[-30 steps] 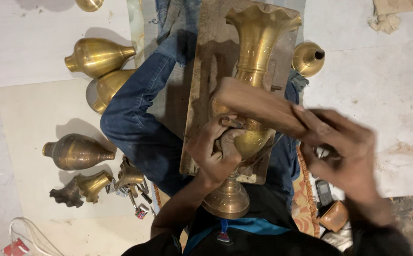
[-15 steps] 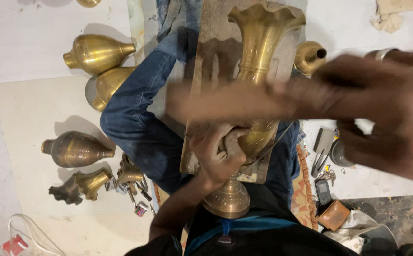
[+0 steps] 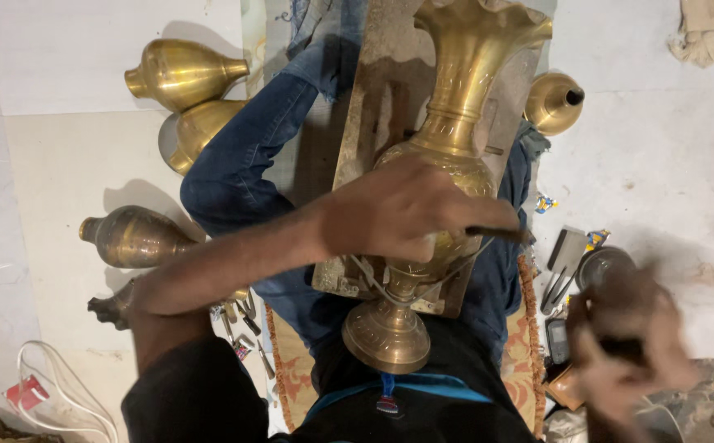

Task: The person sits on the floor and engraves decorative patterns into a brass vase, holding a chisel against the vase surface with one hand and striking it with a wooden mallet in the other, repositioning the chisel repeatedly to work different areas of the design.

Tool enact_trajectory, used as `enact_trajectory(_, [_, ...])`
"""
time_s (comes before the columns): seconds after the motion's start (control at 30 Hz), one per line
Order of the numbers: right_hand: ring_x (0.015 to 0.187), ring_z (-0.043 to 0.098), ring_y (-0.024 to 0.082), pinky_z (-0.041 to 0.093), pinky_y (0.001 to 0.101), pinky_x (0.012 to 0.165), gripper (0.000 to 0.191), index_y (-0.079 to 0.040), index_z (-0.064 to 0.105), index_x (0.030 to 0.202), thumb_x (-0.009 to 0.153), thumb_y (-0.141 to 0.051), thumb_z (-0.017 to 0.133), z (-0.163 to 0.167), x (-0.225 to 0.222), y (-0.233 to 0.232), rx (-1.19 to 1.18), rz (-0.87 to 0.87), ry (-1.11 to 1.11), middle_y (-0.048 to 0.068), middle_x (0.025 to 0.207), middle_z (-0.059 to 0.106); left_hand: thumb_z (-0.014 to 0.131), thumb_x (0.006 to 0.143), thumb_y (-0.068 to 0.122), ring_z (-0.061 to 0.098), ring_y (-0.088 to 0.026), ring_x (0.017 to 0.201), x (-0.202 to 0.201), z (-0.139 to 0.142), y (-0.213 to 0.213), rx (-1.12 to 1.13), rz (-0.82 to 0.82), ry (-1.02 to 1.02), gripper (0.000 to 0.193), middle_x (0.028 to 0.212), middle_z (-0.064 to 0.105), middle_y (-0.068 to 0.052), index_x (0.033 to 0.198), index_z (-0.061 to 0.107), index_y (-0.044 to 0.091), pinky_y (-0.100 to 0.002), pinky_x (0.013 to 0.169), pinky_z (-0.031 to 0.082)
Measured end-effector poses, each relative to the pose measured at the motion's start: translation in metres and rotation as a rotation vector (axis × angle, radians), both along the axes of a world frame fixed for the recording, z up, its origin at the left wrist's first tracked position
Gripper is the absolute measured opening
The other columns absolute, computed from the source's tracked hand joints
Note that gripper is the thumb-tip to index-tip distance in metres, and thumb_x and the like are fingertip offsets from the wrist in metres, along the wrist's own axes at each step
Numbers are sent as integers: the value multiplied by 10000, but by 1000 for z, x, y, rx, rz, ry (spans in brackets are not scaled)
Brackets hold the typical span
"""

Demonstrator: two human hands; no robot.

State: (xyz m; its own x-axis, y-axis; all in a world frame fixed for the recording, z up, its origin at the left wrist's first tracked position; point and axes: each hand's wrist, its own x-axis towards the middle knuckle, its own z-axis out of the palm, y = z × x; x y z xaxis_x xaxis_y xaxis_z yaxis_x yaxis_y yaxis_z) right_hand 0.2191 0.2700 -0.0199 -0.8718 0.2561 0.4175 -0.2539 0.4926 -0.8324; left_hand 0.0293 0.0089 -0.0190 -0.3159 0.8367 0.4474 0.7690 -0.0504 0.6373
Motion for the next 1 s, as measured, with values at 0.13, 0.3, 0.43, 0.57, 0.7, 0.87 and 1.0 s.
enact_trajectory(0.13, [851, 641, 195, 540, 294, 803, 435, 83, 564, 1254, 851, 129, 721, -36, 44, -13, 26, -97, -238, 168, 985, 650, 568, 956, -46, 468, -129, 753, -12, 4, 3, 88, -76, 212, 689, 844, 381, 11, 1563, 391, 228, -245, 686, 488])
enact_trajectory(0.3, [850, 654, 166, 543, 270, 795, 421, 34, 584, 1264, 879, 98, 742, -55, 76, -27, -219, -182, -235, 147, 994, 665, 654, 966, -49, 510, -122, 892, -21, 19, -7, 97, -160, 63, 684, 888, 414, 35, 1516, 359, 230, -270, 899, 517])
enact_trajectory(0.43, [849, 664, 143, 546, 251, 788, 411, -5, 600, 1272, 901, 74, 758, -72, 82, -36, -270, -213, -255, 130, 1001, 677, 668, 896, -82, 520, -139, 858, -24, 22, -6, 36, -211, 37, 711, 843, 413, 35, 1477, 425, 248, -289, 866, 521])
enact_trajectory(0.57, [783, 631, 179, 524, 276, 745, 384, -3, 621, 1232, 888, 113, 749, -74, 65, -38, -38, -266, -177, 125, 949, 658, 638, 903, -113, 511, -149, 863, -23, 15, 5, 77, -220, 69, 693, 885, 447, 38, 1471, 439, 231, -286, 816, 506])
enact_trajectory(0.7, [718, 590, 184, 513, 300, 680, 336, 16, 584, 1108, 810, 63, 732, -54, 29, -20, -3, -91, -194, 100, 834, 627, 563, 955, -91, 490, -165, 835, -9, 11, 8, 128, 1, 240, 651, 851, 399, 13, 1524, 415, 188, -287, 765, 501])
enact_trajectory(0.87, [750, 578, 176, 489, 269, 665, 244, -40, 655, 1084, 869, 68, 698, -18, -12, 28, -113, 201, -28, 89, 898, 668, 548, 981, -25, 419, -84, 493, 16, 17, -10, -166, 150, -92, 521, 623, 402, 21, 1469, 571, 156, -225, 479, 440])
enact_trajectory(1.0, [676, 648, 134, 509, 231, 484, 610, -12, 648, 1295, 691, 71, 628, 22, -50, 48, 32, 203, -330, 146, 1093, 675, 530, 857, -94, 527, -109, 429, 35, 19, -2, -245, 364, -144, 607, 626, 581, -20, 1422, 620, 109, -241, 448, 506])
